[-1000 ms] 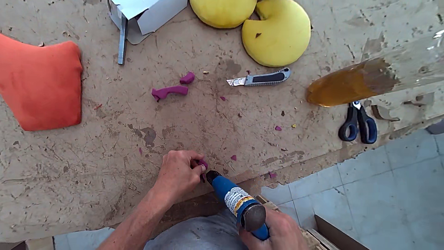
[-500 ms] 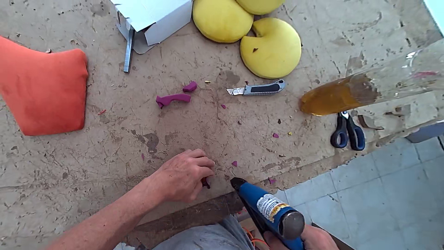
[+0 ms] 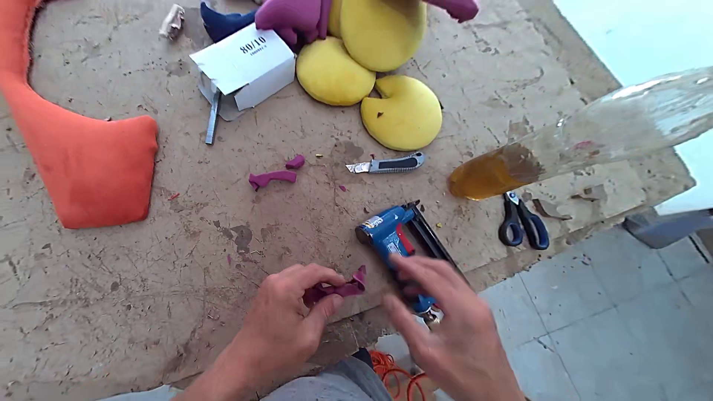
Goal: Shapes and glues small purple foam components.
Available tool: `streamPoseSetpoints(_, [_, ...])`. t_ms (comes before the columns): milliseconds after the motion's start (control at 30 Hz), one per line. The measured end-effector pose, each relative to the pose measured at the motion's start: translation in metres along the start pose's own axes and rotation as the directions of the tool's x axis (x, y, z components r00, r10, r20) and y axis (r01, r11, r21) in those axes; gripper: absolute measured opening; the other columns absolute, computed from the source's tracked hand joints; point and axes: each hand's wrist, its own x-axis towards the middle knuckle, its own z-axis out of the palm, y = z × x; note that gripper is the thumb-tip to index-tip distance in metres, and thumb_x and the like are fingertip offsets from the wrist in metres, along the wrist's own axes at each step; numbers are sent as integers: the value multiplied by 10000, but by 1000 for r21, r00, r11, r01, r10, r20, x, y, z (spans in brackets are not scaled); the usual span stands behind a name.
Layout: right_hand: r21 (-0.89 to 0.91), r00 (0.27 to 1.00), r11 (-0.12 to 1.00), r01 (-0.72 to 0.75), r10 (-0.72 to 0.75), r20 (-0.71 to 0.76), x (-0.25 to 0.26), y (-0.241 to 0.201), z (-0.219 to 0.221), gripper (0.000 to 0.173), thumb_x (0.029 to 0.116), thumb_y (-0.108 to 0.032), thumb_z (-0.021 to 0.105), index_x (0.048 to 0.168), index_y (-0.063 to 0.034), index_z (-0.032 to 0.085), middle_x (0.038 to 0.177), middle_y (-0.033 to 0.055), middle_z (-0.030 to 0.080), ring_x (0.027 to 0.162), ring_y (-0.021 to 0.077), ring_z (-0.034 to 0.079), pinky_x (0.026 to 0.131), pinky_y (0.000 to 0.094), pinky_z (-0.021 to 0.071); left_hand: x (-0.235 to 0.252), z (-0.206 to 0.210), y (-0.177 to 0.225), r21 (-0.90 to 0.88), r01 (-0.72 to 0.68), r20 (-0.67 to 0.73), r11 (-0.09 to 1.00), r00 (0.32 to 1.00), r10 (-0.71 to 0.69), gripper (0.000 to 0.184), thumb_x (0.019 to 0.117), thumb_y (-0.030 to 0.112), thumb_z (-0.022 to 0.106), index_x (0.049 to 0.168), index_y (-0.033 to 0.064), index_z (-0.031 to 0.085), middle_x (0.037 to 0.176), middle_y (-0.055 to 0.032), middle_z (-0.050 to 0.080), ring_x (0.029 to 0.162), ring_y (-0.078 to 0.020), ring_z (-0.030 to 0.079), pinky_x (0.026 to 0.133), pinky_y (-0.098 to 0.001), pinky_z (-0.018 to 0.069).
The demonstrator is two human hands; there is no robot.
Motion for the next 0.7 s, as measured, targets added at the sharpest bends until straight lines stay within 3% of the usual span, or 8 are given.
streamPoseSetpoints(67, [466, 994, 885, 16, -66, 91, -3, -25, -1, 461, 932, -273, 743, 1353, -110, 647, 1238, 73, 675, 987, 184, 721, 789, 368, 665, -6, 1, 19, -125, 1, -31, 992, 1000, -5, 187, 987, 209, 664, 1140, 133, 742, 999, 46, 743, 878, -67, 713, 783, -295, 639])
streamPoseSetpoints(133, [637, 987, 770, 45, -132, 90, -1, -40, -1, 402, 930, -162, 758, 1308, -59, 670, 1205, 100, 681, 940, 186, 732, 784, 348, 673, -13, 0, 35, -192, -10, -30, 981, 1000, 4, 210, 987, 188, 663, 1165, 106, 740, 1046, 26, 751, 938, -75, 719, 832, -298, 638])
streamPoseSetpoints(233, [684, 979, 725, 78, -185, 84, 4, -49, -10, 286, 939, -143, 755, 1213, -69, 724, 1127, 60, 702, 870, 119, 723, 735, 272, 657, -21, -5, 49, -252, -41, -51, 967, 998, 29, 218, 986, 204, 658, 1136, 82, 758, 1043, 11, 754, 943, -64, 712, 836, -278, 622])
streamPoseSetpoints(433, [758, 936, 645, 99, -319, 149, 11, -53, -27, 305, 896, -123, 800, 1192, -101, 726, 1115, 13, 707, 897, 91, 719, 766, 251, 648, -27, -9, 67, -517, -11, -51, 856, 999, -18, 138, 938, 120, 729, 1025, 15, 755, 1003, -57, 759, 868, -91, 716, 767, -259, 616])
streamPoseSetpoints(567, [767, 911, 631, 112, -373, 173, 11, -57, -33, 258, 878, -98, 815, 1117, -81, 717, 1073, 25, 687, 879, 91, 712, 753, 254, 652, -29, -13, 75, -451, -37, -20, 892, 999, 31, 123, 930, 133, 718, 988, 25, 724, 980, -45, 744, 835, -77, 706, 731, -244, 612])
streamPoseSetpoints(700, [777, 904, 618, 120, -393, 172, 14, -54, -39, 280, 883, -128, 818, 1134, -74, 707, 1035, 28, 706, 852, 93, 715, 734, 255, 648, -26, -16, 83, -420, -44, 28, 907, 998, 61, 152, 954, 124, 705, 1054, 10, 715, 969, -41, 743, 864, -88, 720, 780, -267, 628])
